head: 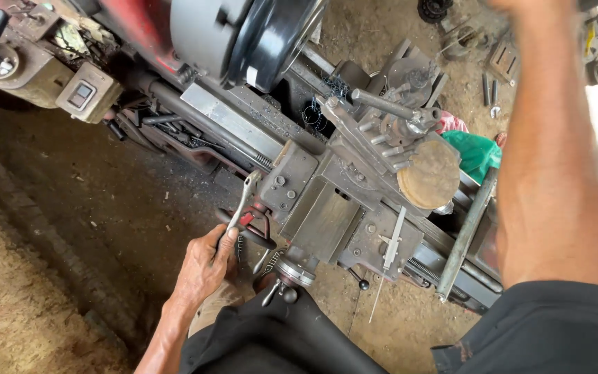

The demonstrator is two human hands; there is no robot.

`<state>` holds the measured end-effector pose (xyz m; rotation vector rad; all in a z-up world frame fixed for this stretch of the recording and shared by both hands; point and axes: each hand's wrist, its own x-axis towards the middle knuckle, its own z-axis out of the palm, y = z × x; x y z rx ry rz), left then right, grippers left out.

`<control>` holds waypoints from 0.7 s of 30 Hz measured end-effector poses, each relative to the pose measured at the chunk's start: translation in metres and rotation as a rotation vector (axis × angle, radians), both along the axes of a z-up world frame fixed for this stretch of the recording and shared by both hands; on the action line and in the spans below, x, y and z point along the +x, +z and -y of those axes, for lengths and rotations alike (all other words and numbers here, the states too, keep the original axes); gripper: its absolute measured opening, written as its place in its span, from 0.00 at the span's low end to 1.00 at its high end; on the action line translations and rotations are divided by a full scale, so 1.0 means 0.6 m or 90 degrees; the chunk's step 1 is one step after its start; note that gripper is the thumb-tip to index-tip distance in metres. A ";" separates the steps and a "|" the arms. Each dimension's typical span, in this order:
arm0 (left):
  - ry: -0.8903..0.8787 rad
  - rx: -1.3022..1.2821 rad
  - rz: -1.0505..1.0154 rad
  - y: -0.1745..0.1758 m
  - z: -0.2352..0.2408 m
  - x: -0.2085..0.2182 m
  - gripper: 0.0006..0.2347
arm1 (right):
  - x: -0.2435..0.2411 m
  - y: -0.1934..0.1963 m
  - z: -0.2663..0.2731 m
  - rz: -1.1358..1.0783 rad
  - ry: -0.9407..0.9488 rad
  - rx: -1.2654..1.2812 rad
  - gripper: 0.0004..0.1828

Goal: Operating a metal lathe, including adjusting the tool post with a wrench and measuring the workpiece with calipers.

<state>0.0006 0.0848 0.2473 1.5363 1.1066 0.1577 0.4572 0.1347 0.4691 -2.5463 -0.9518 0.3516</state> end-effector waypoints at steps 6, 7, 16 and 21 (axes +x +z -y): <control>-0.231 0.069 0.217 0.071 -0.076 0.094 0.23 | -0.044 0.003 -0.016 0.082 0.034 -0.167 0.32; -0.233 0.065 0.215 0.069 -0.097 0.116 0.23 | -0.055 -0.002 -0.012 0.078 0.031 -0.171 0.32; -0.317 0.378 0.168 0.087 -0.210 0.234 0.14 | -0.067 -0.020 0.014 -0.064 0.136 -0.174 0.15; -0.324 0.153 0.152 0.094 -0.218 0.238 0.14 | -0.089 -0.030 -0.046 -0.140 0.132 -0.444 0.24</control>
